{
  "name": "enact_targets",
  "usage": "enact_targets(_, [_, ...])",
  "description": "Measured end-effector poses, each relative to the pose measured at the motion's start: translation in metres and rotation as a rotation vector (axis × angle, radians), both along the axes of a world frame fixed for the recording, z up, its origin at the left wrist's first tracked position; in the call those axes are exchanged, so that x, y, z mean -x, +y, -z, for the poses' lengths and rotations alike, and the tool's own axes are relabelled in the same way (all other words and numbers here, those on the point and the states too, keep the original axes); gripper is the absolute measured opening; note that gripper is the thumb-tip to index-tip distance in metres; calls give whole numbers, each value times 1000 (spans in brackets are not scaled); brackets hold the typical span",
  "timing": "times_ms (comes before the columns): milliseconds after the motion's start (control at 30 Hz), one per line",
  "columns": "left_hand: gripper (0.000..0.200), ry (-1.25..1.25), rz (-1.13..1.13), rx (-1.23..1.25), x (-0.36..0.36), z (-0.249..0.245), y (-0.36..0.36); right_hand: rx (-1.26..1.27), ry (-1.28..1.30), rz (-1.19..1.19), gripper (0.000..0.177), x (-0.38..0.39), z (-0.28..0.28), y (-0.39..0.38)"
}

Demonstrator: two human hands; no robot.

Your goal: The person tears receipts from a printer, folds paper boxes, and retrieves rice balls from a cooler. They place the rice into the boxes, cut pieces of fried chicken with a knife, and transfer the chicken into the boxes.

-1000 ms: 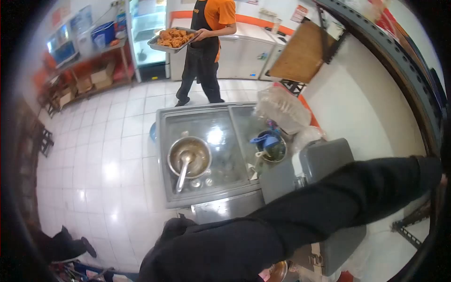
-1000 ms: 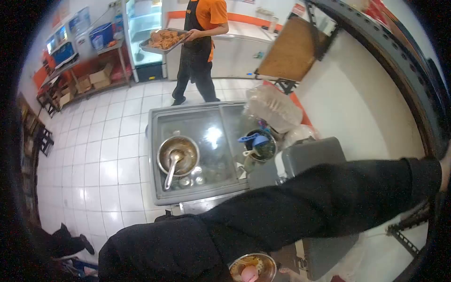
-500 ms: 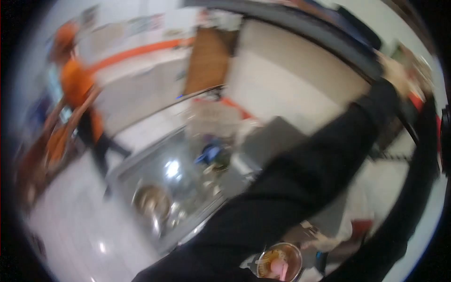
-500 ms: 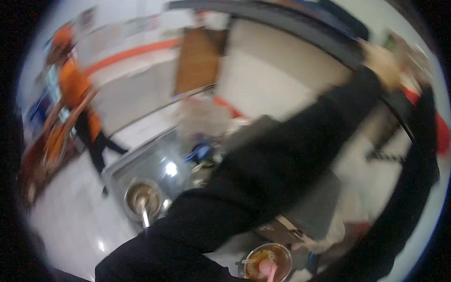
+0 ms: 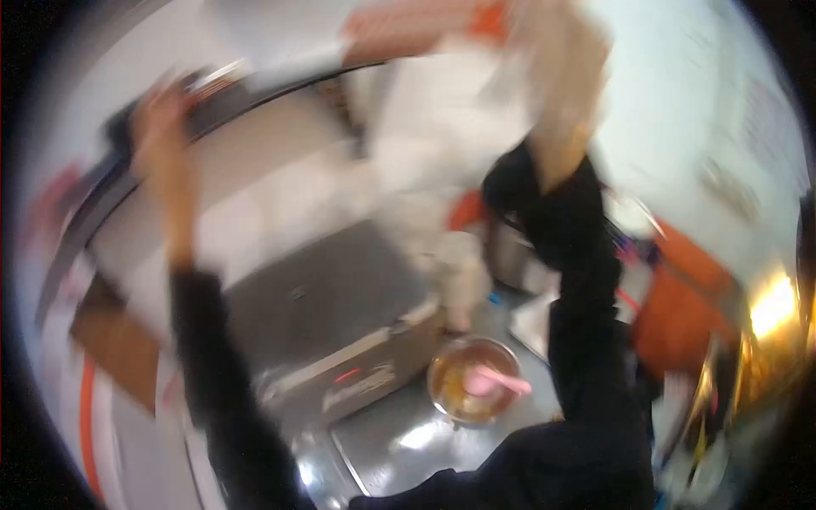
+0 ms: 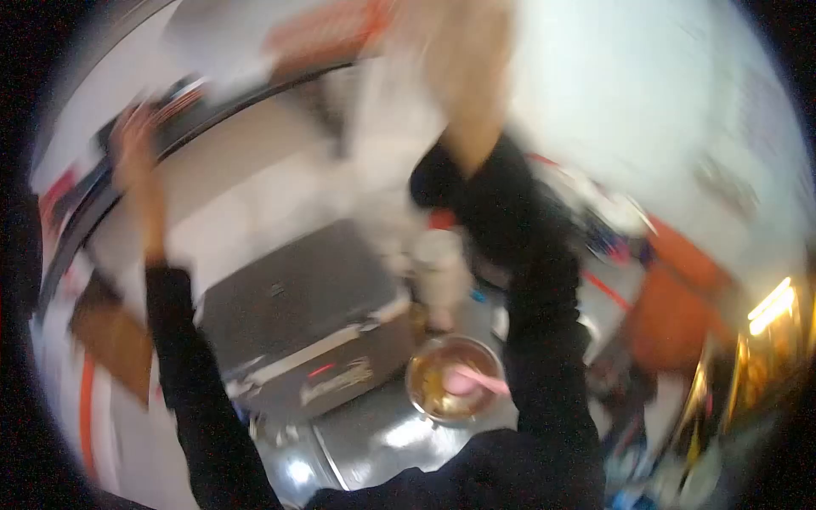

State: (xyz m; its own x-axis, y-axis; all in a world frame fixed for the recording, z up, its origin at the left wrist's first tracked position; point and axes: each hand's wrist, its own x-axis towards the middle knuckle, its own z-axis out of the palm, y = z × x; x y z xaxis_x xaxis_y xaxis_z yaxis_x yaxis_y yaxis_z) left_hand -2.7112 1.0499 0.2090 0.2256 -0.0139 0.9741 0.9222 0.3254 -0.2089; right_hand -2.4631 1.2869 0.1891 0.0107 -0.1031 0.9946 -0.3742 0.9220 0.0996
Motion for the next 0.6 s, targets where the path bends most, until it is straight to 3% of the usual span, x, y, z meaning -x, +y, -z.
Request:
enact_targets(33, [34,93,13,114,-24,20,-15,95,-60,21,31,-44,62,-12])
enact_targets(133, [53,-523,628,375,-106,139,-28,385,-238,223,27,-129,198,-49])
enact_targets(167, [41,-643,416,834,-125,161,-45,472,-273,357,26,-162,242,-64])
enact_targets(200, [46,-228,504,994,-130,190,-30,527,-302,513,24,-189,284,-80])
enact_targets(233, [31,-180,837,969,-212,181,8,579,-322,666,23,-214,311,-96])
enact_targets(267, [42,-448,895,1282,-230,206,13,1064,-253,365,22,-244,334,-111])
enact_targets(300, [62,-404,898,1377,-253,239,30,1502,-114,14,22,-270,347,-130])
enact_targets(333, [80,-450,1045,1481,-270,268,51,1538,-57,85,22,-290,348,-146])
enact_targets(367, [81,-376,1180,1700,-283,302,76,1245,-162,537,25,-315,346,-159])
enact_targets(400, [79,-464,1350,1788,-312,321,83,914,-296,960,28,-334,339,-170])
enact_targets(433, [68,-326,1305,1866,-336,327,89,940,-286,1021,28,-349,340,-176])
enact_targets(500, [58,-345,1358,2052,-379,336,88,1462,-243,568,30,-380,339,-201])
enact_targets(533, [48,-409,1415,2072,-400,328,85,918,-296,1063,31,-386,334,-213])
enact_targets(600, [47,-476,1424,1982,-430,330,74,811,-252,1181,32,-407,354,-220])
